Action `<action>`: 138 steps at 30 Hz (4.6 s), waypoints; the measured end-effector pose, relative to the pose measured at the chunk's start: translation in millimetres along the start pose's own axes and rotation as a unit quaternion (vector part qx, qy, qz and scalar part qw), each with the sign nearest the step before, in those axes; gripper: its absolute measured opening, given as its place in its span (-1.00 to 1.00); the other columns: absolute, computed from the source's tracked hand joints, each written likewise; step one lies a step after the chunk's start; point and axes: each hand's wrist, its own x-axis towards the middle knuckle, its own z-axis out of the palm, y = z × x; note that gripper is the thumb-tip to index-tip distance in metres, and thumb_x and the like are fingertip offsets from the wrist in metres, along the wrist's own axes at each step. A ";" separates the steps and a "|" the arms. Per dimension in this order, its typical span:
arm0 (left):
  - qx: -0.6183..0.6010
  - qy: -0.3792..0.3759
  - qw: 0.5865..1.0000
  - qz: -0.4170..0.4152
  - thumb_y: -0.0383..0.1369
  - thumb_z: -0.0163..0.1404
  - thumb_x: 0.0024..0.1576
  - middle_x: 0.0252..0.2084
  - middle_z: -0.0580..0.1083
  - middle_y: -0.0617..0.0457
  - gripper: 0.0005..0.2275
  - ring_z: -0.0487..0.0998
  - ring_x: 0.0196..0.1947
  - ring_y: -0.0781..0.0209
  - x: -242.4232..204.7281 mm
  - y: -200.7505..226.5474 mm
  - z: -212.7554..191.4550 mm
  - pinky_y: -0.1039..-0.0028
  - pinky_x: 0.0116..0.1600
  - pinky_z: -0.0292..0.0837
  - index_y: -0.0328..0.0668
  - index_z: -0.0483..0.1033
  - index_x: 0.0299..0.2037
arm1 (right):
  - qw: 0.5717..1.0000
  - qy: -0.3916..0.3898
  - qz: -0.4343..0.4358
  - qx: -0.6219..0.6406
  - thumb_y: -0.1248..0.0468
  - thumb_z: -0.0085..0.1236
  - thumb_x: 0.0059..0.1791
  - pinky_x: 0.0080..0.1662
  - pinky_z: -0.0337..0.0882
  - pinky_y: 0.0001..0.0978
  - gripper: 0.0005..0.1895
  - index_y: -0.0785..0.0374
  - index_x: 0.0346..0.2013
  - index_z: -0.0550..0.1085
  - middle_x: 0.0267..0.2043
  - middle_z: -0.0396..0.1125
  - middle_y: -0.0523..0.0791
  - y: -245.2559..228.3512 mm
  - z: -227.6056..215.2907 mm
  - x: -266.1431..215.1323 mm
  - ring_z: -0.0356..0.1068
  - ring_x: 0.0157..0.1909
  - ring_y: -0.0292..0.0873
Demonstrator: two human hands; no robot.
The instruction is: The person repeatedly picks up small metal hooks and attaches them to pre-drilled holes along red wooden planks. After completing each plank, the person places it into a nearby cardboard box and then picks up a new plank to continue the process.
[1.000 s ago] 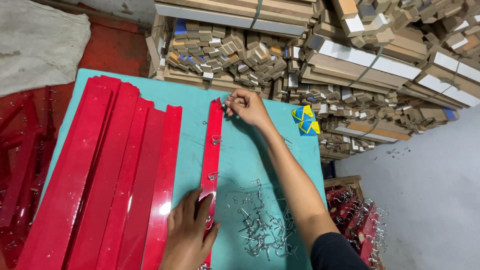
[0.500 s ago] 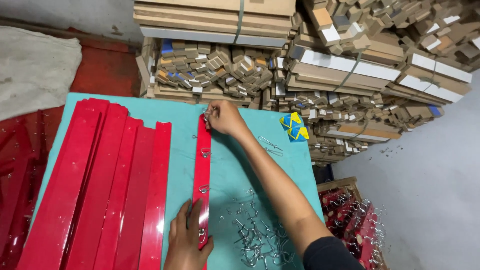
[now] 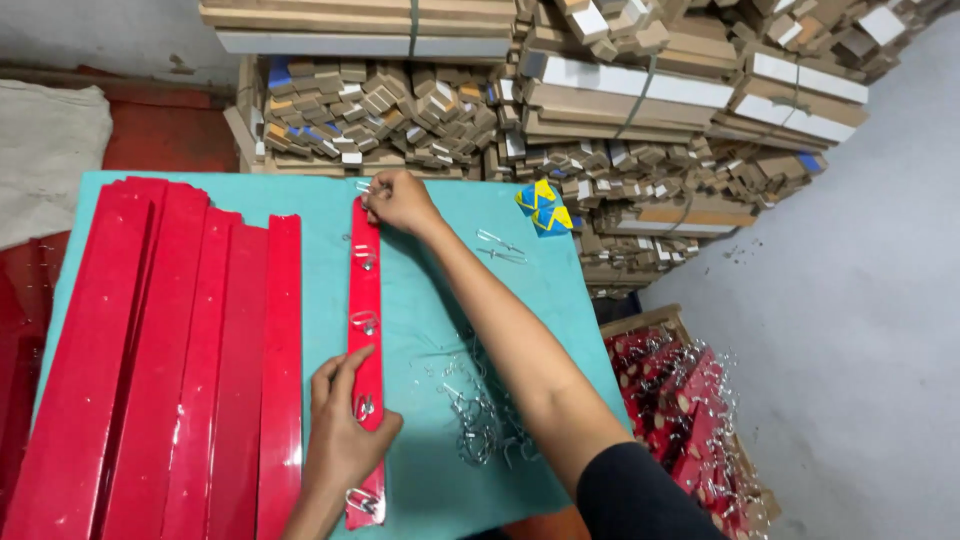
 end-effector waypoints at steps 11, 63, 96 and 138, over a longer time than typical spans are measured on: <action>0.117 -0.068 0.970 0.200 -0.47 0.06 -0.08 0.37 0.11 -0.04 -0.28 0.28 0.15 -0.02 -16.5 23.8 -39.5 0.15 0.28 0.27 0.17 0.29 0.40 | 0.936 0.067 0.167 0.301 -0.39 -0.06 -0.19 -0.44 0.16 -0.49 -0.39 0.07 -0.34 0.41 -0.43 0.31 -0.22 -84.5 -83.6 -101.6 0.26 -0.48 -0.29; 0.108 -0.394 0.913 -0.001 -0.23 0.22 0.07 -0.41 0.68 0.04 -0.69 0.74 -0.40 0.20 -169.9 52.2 508.5 0.43 -0.11 0.57 -0.05 0.45 -0.04 | 0.797 0.262 0.499 0.217 0.25 0.06 0.09 -0.23 0.58 -0.57 -0.32 0.38 0.45 0.09 0.43 0.17 0.14 456.0 -358.8 -620.1 0.57 -0.10 -0.17; 0.121 -0.198 0.878 0.420 -0.39 -0.08 0.24 0.03 0.40 -0.07 -0.72 0.46 -0.07 -0.04 -168.4 88.3 354.7 0.23 0.07 0.35 -0.16 0.45 0.15 | 0.961 0.266 -0.053 -0.045 0.27 -0.01 0.11 0.22 0.36 -0.24 -0.72 0.28 0.07 0.50 0.07 0.42 -0.02 177.5 -265.3 -567.4 0.41 0.16 -0.05; 0.408 0.070 0.847 0.333 -0.05 0.04 -0.09 0.56 -0.05 -0.33 -0.16 -0.09 0.58 -0.23 -76.2 -139.5 -31.6 -0.19 0.52 -0.23 -0.30 0.10 0.42 | 0.995 -0.030 0.056 -0.071 -0.18 -0.17 0.08 0.18 0.07 -0.07 -0.36 0.08 0.34 0.26 0.13 0.27 -0.12 -90.5 123.2 -317.5 0.31 0.21 -0.14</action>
